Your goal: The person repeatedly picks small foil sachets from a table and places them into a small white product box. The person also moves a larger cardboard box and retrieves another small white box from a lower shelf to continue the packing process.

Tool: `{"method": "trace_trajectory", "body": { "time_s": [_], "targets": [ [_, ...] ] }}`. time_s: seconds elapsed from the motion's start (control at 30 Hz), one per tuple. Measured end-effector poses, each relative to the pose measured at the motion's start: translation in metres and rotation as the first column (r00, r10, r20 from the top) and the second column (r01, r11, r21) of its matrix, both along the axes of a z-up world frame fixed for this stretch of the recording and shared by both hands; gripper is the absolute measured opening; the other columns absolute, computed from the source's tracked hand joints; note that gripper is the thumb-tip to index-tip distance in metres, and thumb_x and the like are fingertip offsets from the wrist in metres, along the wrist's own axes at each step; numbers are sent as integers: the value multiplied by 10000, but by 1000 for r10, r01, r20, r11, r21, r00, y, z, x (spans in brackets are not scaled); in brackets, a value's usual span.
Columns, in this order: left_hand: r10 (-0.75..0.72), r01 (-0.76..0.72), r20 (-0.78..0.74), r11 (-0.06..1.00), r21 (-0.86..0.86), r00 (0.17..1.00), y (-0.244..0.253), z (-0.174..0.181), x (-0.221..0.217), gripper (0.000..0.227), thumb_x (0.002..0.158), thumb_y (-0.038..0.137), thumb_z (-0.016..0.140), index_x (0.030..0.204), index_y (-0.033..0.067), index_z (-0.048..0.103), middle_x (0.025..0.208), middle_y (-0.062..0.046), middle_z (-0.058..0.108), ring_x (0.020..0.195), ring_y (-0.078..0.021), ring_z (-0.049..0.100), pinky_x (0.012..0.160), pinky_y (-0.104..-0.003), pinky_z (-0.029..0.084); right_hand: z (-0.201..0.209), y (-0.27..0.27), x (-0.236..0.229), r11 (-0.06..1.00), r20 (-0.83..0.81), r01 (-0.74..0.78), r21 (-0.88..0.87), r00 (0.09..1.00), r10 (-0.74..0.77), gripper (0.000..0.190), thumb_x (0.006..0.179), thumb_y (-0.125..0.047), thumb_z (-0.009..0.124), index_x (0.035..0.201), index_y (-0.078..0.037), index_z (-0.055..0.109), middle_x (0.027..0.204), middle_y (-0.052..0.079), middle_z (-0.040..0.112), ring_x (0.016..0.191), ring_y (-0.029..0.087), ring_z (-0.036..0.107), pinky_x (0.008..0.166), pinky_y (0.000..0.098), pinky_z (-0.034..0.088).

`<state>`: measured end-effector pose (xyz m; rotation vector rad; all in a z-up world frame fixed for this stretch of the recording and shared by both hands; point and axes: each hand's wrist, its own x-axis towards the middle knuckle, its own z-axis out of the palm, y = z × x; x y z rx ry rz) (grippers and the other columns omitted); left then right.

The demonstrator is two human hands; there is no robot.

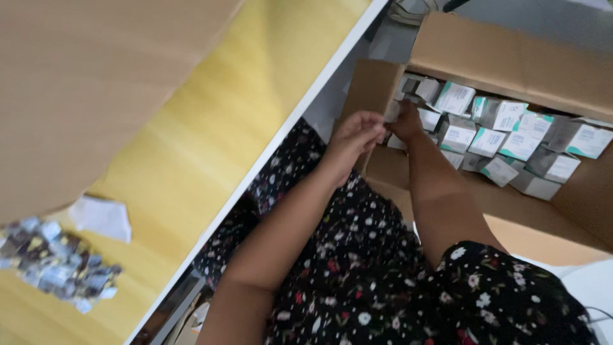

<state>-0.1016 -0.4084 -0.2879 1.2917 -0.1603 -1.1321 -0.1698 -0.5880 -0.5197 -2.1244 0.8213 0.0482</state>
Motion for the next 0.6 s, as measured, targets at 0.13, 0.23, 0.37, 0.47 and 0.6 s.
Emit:
{"method": "trace_trajectory", "body": {
  "time_s": [0.13,0.23,0.37,0.47,0.6],
  "targets": [
    [-3,7,56,998,-68,998,0,-23,0,195,1026,171,642,1192,69,650,1019,-26,673,867,-94,595,750,-233,485,55,28,-28,984,-9,175,-33,985,-175,999,591,-304,984,1407,-41,471,1326,224,540,1235,397,530,1052,447,463],
    [25,-22,40,996,-86,999,-4,-35,1,203,1000,166,643,1188,90,627,1035,-6,666,904,-80,620,768,-230,499,103,17,-31,844,213,465,265,826,-522,782,758,-321,817,1392,-34,461,1298,155,543,1215,316,540,1059,421,471],
    [113,-20,325,961,-276,939,-2,-43,-12,221,978,149,659,1191,91,640,1035,0,668,904,-89,621,804,-248,523,172,-16,-31,755,669,410,512,360,-650,501,1037,-382,550,1383,-22,512,1304,89,530,1229,240,522,1120,408,449],
    [101,92,584,952,-292,805,17,-31,-29,208,995,140,688,1194,89,655,1028,-1,650,924,-96,606,834,-266,522,228,-42,-28,826,831,100,555,-24,-555,573,1075,-562,415,1342,-60,492,1297,105,572,1250,283,585,1163,483,484],
    [8,292,653,891,-349,757,80,29,-65,136,1050,146,674,1176,98,659,1058,-16,639,965,-118,609,853,-288,538,344,-34,-26,785,779,-67,615,-104,-619,527,1034,-466,427,1296,-20,529,1214,150,607,1153,327,621,1062,478,524]
  ]
}}
